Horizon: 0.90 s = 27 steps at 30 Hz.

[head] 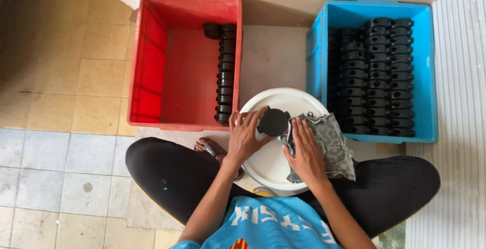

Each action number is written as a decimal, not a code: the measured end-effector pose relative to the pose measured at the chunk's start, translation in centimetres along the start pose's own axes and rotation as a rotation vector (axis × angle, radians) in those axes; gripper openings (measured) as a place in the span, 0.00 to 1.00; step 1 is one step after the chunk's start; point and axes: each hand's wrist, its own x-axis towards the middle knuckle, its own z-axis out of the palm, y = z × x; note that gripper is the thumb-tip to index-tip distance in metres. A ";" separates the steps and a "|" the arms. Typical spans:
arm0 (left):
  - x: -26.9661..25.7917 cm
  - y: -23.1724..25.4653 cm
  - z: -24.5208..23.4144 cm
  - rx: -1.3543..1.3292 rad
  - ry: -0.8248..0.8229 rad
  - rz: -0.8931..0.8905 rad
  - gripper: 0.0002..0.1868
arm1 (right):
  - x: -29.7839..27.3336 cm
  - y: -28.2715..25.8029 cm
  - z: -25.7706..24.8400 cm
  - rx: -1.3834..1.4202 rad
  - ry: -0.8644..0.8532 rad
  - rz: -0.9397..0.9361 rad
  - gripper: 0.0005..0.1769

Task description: The person cleans black plastic components with a cloth while taking them from a blue crate and placing them into a red crate.

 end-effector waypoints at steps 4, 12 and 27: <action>0.2 -0.7 0.9 -0.023 0.025 0.005 0.56 | -1.2 1.0 3.2 0.052 -0.021 -0.020 0.36; 0.6 0.3 0.3 -0.056 0.011 -0.037 0.51 | -0.1 1.4 2.2 0.211 0.220 0.047 0.23; 0.6 -1.3 2.5 -0.055 0.114 0.030 0.48 | 3.7 -0.1 1.4 0.068 0.015 -0.451 0.28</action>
